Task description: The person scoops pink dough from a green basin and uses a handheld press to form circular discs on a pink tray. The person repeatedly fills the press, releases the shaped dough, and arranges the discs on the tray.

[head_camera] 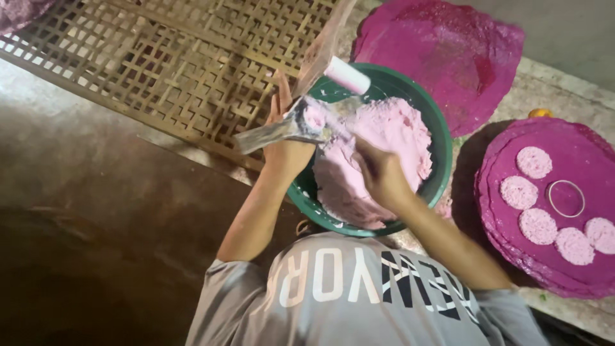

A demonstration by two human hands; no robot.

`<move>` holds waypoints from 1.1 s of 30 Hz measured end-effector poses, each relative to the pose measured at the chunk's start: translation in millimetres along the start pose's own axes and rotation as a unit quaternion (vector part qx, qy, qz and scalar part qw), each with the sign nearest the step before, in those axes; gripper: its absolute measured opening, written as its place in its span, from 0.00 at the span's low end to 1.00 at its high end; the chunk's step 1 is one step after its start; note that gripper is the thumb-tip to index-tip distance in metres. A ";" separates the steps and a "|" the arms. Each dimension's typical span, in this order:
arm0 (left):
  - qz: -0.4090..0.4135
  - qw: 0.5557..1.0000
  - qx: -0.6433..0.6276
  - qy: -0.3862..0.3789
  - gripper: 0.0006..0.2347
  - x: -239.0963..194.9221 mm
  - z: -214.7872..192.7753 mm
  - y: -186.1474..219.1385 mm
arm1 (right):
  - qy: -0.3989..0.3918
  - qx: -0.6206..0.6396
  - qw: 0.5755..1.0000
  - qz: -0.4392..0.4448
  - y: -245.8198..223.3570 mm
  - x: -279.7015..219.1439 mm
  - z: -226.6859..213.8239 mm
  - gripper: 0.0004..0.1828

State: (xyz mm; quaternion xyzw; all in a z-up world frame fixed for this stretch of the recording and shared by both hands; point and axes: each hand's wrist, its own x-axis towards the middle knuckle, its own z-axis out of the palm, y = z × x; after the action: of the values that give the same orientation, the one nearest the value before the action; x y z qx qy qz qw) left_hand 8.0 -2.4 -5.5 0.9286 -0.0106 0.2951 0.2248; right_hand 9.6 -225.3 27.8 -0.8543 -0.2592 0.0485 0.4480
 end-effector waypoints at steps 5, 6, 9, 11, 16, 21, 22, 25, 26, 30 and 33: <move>-0.064 0.995 -0.021 -0.067 0.39 16.3 4.4 -18.0 | -0.077 -0.011 0.997 -0.005 2.7 -11.3 -4.4 0.22; -0.080 0.990 0.005 -0.114 0.38 21.7 3.8 -21.0 | -0.085 -0.023 0.995 0.047 2.9 -7.7 -16.2 0.22; 0.019 0.981 0.093 -0.171 0.35 28.4 -5.1 -27.9 | -0.102 -0.053 0.989 0.088 6.3 15.4 -46.2 0.21; 0.074 0.972 0.121 -0.185 0.33 30.8 -8.7 -33.6 | -0.110 -0.066 0.991 -0.042 7.2 18.9 -57.5 0.22; -0.087 0.977 0.036 -0.193 0.15 32.8 -10.9 -77.1 | -0.234 -0.041 0.971 0.030 7.8 0.8 -49.0 0.23; -0.395 0.692 -0.574 -0.188 0.19 -19.1 4.7 -51.8 | -0.272 0.033 0.961 0.033 36.6 -2.7 -31.2 0.31; -0.310 0.649 -0.667 -0.195 0.21 -30.6 4.5 -32.8 | -0.200 0.029 0.979 -0.004 43.1 0.9 -30.1 0.28; -0.231 0.438 -0.813 -0.308 0.11 -63.7 4.0 47.4 | 0.043 0.497 0.862 -0.089 50.9 -0.4 -40.3 0.47; -0.238 0.394 -0.813 -0.356 0.15 -70.1 6.9 78.6 | 0.041 0.598 0.791 -0.126 47.7 -8.6 -51.1 0.47; -0.323 0.452 -0.731 -0.396 0.27 -59.0 16.6 153.3 | 0.026 0.646 0.723 -0.243 20.8 -36.2 -124.8 0.37; 0.029 0.732 -0.569 -0.373 0.19 -50.3 21.3 185.1 | 0.118 0.408 0.875 -0.234 7.2 -64.8 -197.9 0.30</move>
State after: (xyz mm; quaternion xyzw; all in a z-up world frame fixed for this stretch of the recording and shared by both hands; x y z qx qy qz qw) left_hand -50.2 -183.4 27.3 0.6614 -0.2870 -0.1303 0.6806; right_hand 19.0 -406.6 130.0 -0.5097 -0.3540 -0.0579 0.7820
